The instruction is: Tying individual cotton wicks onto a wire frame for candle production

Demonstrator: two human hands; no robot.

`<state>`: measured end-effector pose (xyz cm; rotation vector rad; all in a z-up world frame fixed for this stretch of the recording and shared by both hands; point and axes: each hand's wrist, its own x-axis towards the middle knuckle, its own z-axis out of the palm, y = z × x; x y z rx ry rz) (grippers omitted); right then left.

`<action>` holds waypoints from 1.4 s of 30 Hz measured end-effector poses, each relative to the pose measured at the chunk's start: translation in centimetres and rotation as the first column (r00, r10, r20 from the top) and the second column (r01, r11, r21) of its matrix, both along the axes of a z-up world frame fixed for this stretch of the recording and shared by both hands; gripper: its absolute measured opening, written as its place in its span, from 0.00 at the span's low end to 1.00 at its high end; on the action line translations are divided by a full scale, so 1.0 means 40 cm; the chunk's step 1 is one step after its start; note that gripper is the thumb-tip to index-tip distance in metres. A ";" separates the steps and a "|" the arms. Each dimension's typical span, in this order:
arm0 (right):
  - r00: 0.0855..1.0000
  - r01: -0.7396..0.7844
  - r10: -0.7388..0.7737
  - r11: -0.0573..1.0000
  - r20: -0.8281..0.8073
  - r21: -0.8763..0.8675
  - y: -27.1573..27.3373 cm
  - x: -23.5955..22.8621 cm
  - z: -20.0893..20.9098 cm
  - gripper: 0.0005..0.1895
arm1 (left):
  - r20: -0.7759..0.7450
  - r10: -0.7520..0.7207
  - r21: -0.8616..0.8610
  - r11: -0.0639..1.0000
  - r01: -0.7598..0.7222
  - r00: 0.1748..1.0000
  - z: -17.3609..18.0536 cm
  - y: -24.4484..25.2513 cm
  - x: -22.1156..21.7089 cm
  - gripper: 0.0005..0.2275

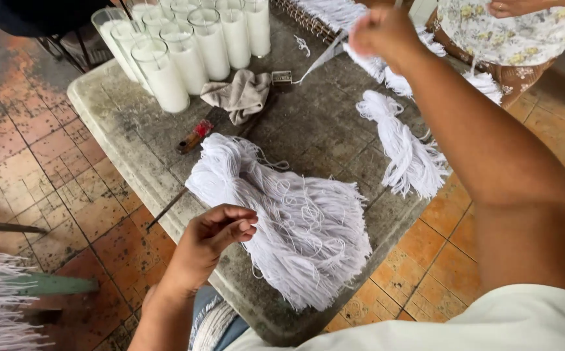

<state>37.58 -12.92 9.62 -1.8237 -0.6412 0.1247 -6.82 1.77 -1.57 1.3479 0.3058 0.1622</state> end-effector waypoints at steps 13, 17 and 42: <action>0.950 0.189 -0.310 0.516 0.024 -0.835 -0.251 0.006 -0.307 0.42 | 0.141 0.117 0.109 0.985 -0.133 0.983 0.051 -0.007 -0.163 0.11; 0.773 0.214 -0.463 0.834 -0.433 -0.509 -0.246 -0.097 -0.120 0.44 | 0.267 0.149 0.043 0.985 -0.167 0.952 0.024 0.030 -0.207 0.10; 0.946 0.311 -0.031 0.364 0.323 -0.878 -0.132 -0.363 -0.153 0.68 | 0.336 0.475 0.237 0.793 -0.561 0.813 0.101 -0.038 -0.652 0.09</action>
